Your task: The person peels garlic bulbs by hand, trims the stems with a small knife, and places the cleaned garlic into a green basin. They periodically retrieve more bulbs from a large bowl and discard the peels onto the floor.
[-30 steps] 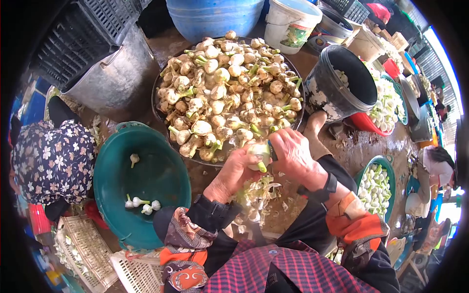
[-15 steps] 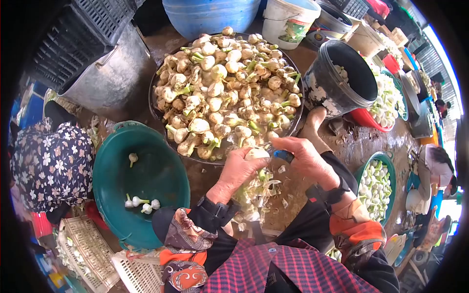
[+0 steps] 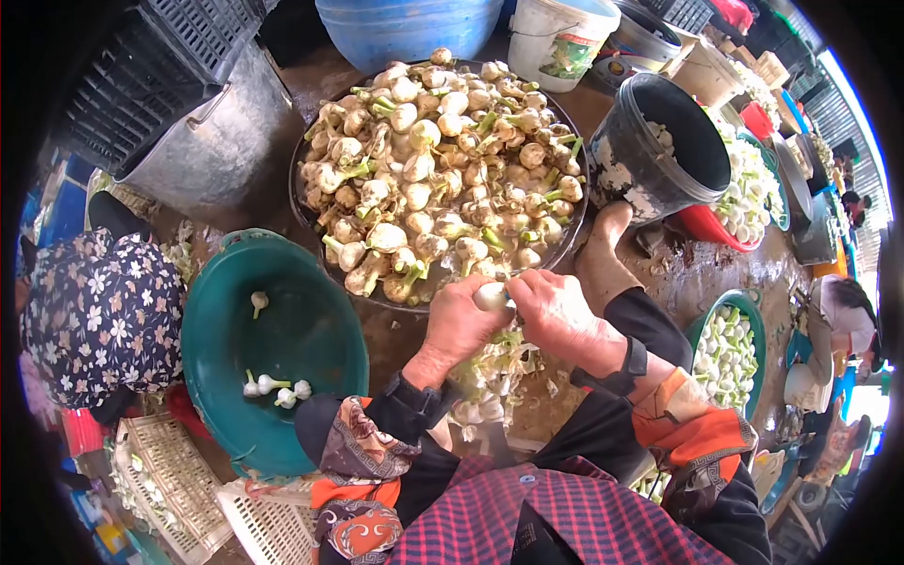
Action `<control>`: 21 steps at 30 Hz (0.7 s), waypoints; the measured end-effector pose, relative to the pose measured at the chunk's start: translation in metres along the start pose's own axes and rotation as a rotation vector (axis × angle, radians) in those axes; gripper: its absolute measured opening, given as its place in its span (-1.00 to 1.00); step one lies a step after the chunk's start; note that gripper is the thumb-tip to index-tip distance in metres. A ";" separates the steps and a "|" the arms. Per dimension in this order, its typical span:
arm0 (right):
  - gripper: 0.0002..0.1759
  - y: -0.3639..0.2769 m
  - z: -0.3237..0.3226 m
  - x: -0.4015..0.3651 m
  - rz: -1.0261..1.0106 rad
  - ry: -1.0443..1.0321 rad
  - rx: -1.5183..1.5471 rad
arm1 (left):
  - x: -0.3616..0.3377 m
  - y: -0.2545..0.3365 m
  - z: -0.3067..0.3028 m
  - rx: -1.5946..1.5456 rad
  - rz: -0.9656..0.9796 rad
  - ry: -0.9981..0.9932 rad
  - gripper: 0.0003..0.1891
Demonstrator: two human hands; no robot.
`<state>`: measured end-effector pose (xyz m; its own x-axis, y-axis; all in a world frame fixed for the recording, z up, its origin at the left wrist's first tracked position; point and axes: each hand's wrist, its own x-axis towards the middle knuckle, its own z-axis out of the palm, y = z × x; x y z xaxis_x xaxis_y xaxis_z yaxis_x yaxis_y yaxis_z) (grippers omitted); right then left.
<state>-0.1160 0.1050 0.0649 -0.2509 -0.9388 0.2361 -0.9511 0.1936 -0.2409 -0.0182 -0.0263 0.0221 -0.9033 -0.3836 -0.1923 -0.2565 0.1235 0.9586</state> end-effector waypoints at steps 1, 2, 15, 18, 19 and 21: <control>-0.82 0.003 -0.001 0.002 0.026 0.002 0.038 | -0.001 0.003 -0.002 0.040 -0.004 -0.019 -0.62; -0.82 0.008 0.001 0.004 0.099 0.018 0.099 | 0.000 0.002 -0.002 0.009 0.034 -0.019 -0.59; -0.64 0.013 0.013 -0.008 0.567 0.087 1.081 | -0.007 0.020 -0.029 -0.616 0.012 -0.075 -0.26; -0.68 0.003 -0.013 0.010 0.236 0.176 0.846 | -0.003 0.019 -0.026 -0.556 0.006 -0.066 -0.28; -0.60 0.000 -0.014 0.011 0.106 0.184 0.614 | -0.004 0.018 -0.026 -0.565 -0.018 -0.075 -0.27; -0.57 -0.010 -0.008 0.010 0.086 0.227 0.412 | -0.006 0.017 -0.029 -0.534 -0.037 -0.072 -0.29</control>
<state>-0.1108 0.0957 0.0773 -0.4025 -0.8296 0.3870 -0.7856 0.0960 -0.6112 -0.0076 -0.0488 0.0458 -0.9229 -0.3130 -0.2243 -0.0952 -0.3789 0.9205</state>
